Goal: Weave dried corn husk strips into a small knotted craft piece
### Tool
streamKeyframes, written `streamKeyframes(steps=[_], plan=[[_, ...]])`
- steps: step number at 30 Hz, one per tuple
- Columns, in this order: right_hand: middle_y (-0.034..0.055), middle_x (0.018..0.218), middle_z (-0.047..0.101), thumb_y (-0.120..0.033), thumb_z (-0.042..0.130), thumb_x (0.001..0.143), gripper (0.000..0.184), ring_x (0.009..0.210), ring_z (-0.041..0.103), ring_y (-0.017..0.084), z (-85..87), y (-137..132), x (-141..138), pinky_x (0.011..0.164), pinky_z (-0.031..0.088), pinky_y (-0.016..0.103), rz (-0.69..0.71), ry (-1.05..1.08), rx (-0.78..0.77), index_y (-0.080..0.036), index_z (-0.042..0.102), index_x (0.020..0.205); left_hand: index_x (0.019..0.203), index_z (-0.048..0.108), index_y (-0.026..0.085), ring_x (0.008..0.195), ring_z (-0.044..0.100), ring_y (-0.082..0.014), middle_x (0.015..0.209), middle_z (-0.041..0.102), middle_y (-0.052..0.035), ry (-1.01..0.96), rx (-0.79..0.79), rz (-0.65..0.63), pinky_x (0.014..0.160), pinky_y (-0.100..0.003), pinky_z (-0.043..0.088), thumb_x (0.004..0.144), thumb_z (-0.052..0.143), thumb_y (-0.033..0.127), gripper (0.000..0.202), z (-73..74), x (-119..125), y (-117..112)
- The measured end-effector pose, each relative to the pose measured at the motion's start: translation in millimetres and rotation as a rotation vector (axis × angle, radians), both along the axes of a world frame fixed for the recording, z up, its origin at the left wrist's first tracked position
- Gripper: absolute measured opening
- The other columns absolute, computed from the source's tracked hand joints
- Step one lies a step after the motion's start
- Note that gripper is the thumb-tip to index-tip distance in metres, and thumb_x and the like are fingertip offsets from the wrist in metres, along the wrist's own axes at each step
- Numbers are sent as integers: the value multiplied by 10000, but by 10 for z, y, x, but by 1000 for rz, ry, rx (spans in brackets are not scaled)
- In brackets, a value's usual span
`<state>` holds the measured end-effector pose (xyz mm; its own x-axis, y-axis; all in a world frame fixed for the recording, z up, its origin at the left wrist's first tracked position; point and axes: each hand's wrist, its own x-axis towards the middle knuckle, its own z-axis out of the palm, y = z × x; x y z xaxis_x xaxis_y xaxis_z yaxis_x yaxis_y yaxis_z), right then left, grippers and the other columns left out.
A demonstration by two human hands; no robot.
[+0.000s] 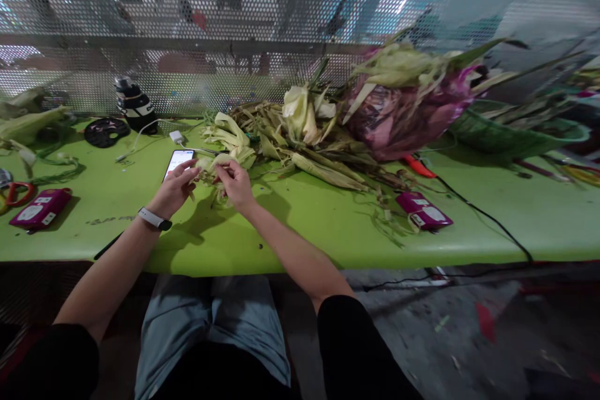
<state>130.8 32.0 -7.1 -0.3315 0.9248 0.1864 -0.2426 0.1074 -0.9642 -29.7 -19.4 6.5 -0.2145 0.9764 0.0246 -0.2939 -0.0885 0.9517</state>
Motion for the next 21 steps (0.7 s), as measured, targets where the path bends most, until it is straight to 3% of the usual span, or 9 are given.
streamKeyframes(steps=[10, 15, 21], plan=[[-75, 543, 503, -511, 662, 801, 332, 385, 417, 64, -21, 14, -22, 336, 244, 187, 23, -14, -52, -233, 569, 957, 1329, 569, 231, 566, 502, -52, 755, 668, 35, 100, 41, 69, 488, -211, 289, 659, 842, 226, 724, 17, 44, -22], [-20, 696, 601, -499, 728, 729, 352, 543, 525, 85, -52, 46, -43, 430, 374, 191, 133, -53, -109, -190, 613, 850, 1276, 598, 205, 632, 556, -78, 750, 665, 24, 171, 77, 34, 574, -215, 381, 663, 845, 272, 664, 3, 44, -23], [-8, 693, 594, -528, 668, 785, 358, 598, 513, 105, -152, 100, -70, 563, 449, 236, -7, -220, 120, -172, 632, 793, 1156, 609, 187, 637, 573, -92, 750, 640, 23, 237, 97, 69, 620, -231, 439, 686, 824, 294, 528, -13, 65, -19]])
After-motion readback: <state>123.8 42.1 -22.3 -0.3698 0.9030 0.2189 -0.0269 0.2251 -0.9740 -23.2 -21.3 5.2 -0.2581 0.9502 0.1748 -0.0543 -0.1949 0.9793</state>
